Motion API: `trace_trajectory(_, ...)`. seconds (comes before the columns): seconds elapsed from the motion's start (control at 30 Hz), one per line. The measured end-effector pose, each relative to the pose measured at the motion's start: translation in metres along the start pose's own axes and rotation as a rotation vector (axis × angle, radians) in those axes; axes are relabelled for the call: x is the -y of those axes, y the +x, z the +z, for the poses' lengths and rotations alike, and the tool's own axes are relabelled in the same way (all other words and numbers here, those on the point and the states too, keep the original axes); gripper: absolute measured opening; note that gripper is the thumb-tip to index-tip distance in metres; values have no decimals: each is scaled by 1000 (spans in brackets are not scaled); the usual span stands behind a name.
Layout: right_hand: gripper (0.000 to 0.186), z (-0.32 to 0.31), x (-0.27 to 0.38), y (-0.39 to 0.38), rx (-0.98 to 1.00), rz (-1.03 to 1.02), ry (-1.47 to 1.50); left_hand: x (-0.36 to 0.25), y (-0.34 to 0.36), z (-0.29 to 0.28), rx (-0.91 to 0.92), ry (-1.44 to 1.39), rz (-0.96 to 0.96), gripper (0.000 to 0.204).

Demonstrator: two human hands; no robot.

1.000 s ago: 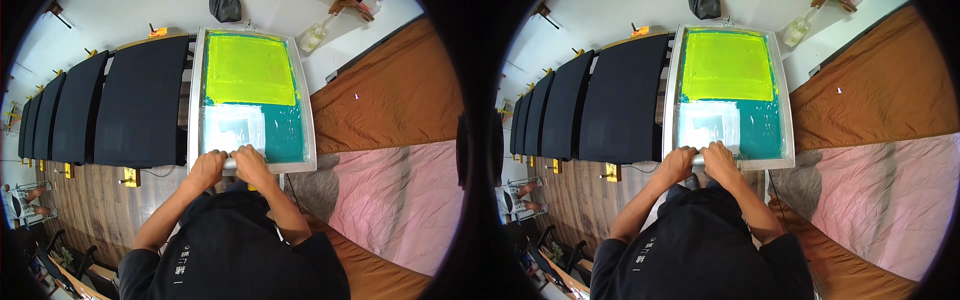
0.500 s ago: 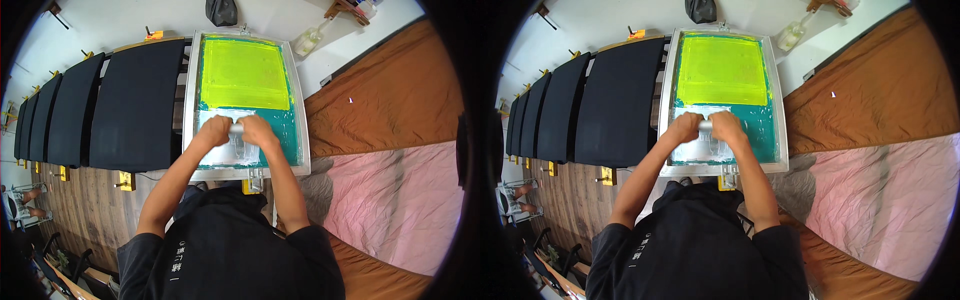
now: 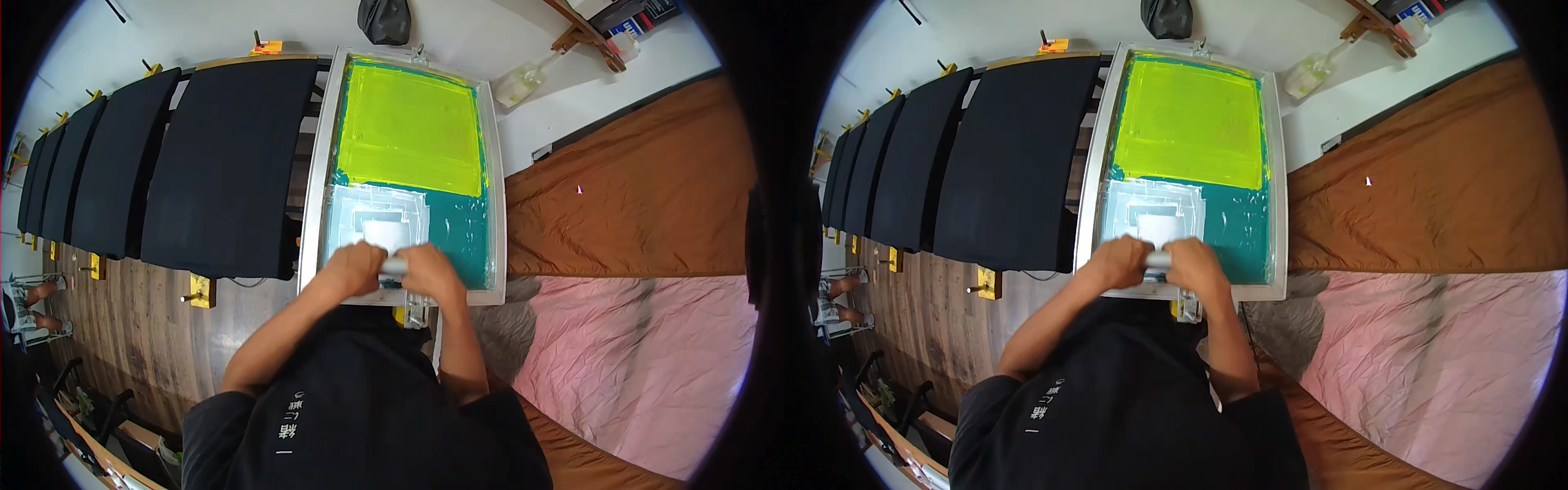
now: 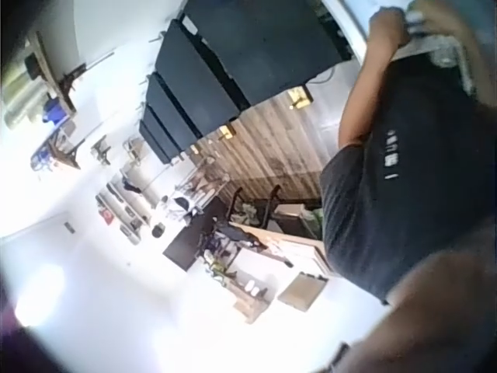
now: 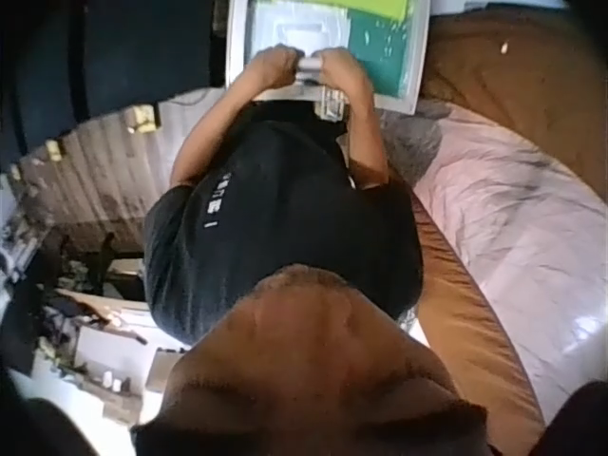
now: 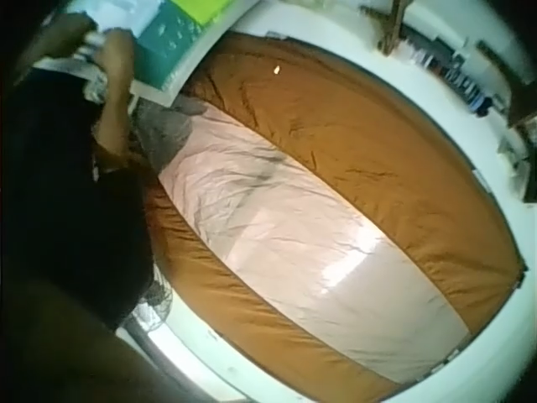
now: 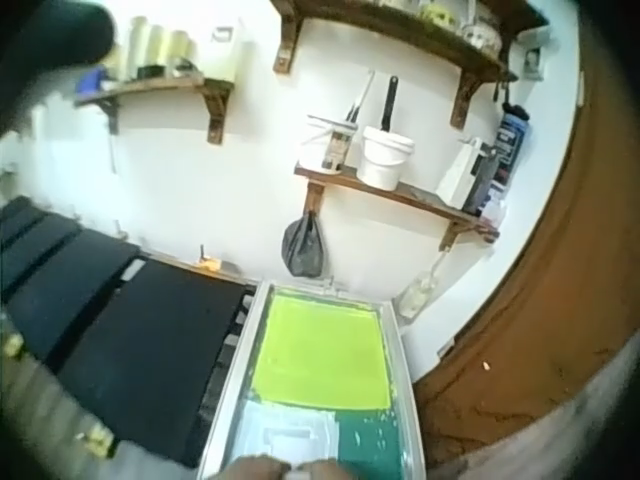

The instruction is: Squeegeeing white ink through a screen onto a black t-shirt at a screen printing station.

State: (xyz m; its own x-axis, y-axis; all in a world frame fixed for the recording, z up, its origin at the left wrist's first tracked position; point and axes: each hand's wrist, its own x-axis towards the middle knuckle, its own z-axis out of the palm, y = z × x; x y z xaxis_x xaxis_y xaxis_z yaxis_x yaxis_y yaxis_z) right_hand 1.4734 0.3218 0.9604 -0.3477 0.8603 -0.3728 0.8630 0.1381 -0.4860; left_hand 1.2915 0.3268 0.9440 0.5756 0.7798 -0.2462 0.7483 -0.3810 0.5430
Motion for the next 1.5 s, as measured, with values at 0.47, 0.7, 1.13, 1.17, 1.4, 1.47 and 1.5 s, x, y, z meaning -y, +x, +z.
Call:
trace_trajectory(0.47, 43, 39, 26, -16, -342, -69, -151, 8, -30, 35, -482, 42, 75, 32)
trace_trajectory(0.7, 25, 23, 32, -38, -91, -39, -106, -13, -55, 8, -145, -10, 2, 23)
trace_trajectory(1.13, 41, 10, 24, -49, -249, -14, -92, -24, -34, 28, -415, 33, 87, 35)
trace_trajectory(1.17, 43, 24, 19, -61, -281, -30, -86, -38, -49, 25, -368, 53, 74, 36)
trace_trajectory(1.4, 36, 0, 38, -90, -88, -16, -111, -59, -77, 1, -135, 9, 13, 28)
trace_trajectory(1.47, 32, -6, 31, -62, -91, -43, -148, -43, -57, -3, -167, 62, -3, 29)
trace_trajectory(1.5, 33, -11, 33, -52, -85, 27, -149, -38, -49, -7, -212, 81, 8, 29)
